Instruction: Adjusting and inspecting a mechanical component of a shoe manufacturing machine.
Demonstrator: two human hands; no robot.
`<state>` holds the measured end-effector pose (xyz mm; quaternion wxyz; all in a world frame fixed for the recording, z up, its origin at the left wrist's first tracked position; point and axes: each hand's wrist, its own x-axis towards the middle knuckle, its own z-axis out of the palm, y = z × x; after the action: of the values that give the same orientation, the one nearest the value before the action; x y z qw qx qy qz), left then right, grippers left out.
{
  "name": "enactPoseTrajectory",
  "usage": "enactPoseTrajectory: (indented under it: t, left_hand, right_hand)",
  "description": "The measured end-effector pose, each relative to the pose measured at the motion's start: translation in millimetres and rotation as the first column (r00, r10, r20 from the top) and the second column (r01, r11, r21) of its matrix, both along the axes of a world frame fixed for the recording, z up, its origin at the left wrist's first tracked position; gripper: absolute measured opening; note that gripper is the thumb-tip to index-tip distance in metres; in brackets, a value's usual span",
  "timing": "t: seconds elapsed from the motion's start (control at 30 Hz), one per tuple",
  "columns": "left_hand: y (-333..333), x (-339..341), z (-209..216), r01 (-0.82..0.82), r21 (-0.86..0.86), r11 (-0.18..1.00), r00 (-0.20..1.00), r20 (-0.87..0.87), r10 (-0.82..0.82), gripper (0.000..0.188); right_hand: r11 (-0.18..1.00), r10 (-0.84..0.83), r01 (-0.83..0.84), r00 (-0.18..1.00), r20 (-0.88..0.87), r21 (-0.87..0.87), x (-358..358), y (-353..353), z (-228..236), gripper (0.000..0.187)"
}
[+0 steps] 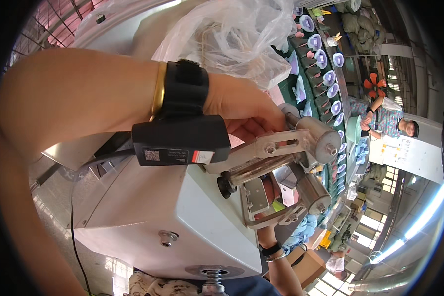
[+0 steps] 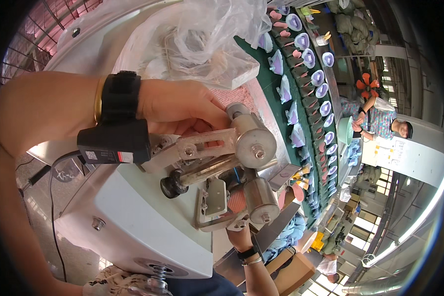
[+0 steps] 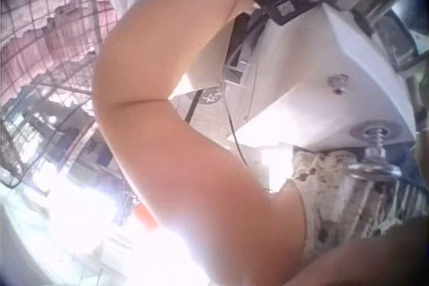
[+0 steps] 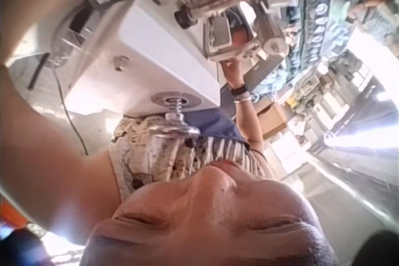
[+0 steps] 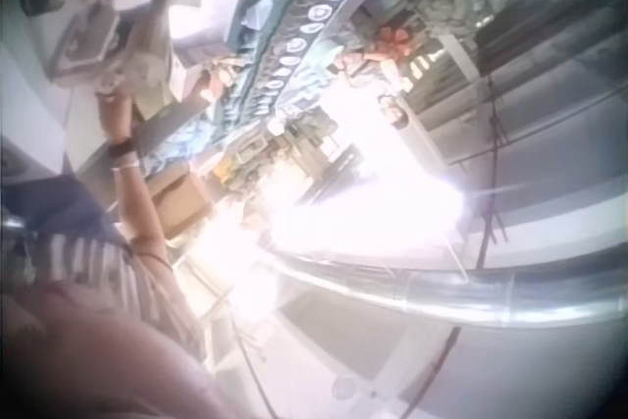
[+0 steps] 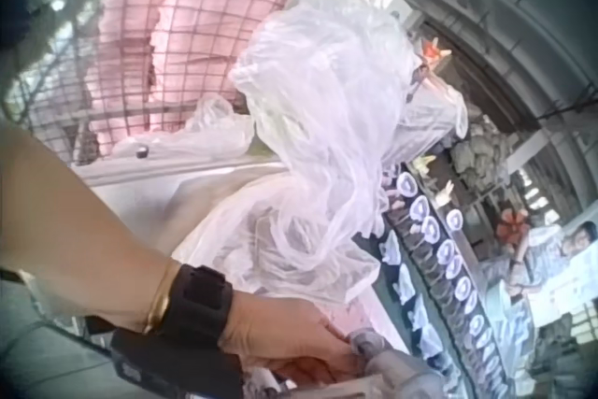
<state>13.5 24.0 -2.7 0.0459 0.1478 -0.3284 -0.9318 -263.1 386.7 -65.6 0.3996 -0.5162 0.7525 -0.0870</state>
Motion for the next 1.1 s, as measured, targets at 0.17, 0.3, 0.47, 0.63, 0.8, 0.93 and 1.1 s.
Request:
enactPoseTrajectory:
  t: [0.17, 0.3, 0.47, 0.63, 0.8, 0.93, 1.1]
  left_hand:
    - [1.1, -3.9, 12.3, -0.030, -0.076, 0.997, 0.991, 0.130, 0.040, 0.027]
    - [6.2, -2.3, 15.4, -0.039, -0.112, 0.993, 0.978, 0.198, 0.061, 0.029]
    - [12.9, -3.6, 14.7, -0.061, -0.228, 0.972, 0.967, 0.227, 0.114, 0.030]
    - [11.7, -5.0, 12.1, -0.084, -0.249, 0.965, 0.967, 0.213, 0.139, 0.028]
    - [-7.4, 10.7, 17.3, 0.111, -0.445, 0.888, 0.980, 0.200, -0.023, 0.024]
    - [-14.1, 43.0, 24.4, 0.174, -0.438, 0.882, 0.927, 0.374, 0.003, 0.020]
    - [-11.3, 74.5, 31.2, -0.083, -0.473, 0.877, 0.924, 0.294, 0.246, 0.026]
  right_hand:
    - [0.995, -0.095, 0.096, 0.995, -0.026, 0.024, 6.4, -2.0, 1.8, 0.018]
    - [0.993, -0.043, 0.038, 0.998, -0.045, -0.113, 3.3, 5.3, -6.3, 0.012]
    - [0.994, -0.056, 0.049, 0.996, -0.074, -0.094, -4.2, 17.1, -17.2, 0.012]
    - [0.998, -0.018, 0.012, 0.994, -0.109, -0.055, -8.9, 28.1, -18.6, 0.011]
    - [0.996, -0.063, 0.058, 0.996, -0.060, -0.069, -18.6, 25.2, -18.1, 0.008]
    - [0.986, -0.162, 0.161, 0.986, 0.027, 0.034, -25.0, 9.6, -11.0, 0.006]
    - [0.996, -0.092, 0.093, 0.994, 0.052, -0.010, -14.9, -19.8, 2.7, 0.005]
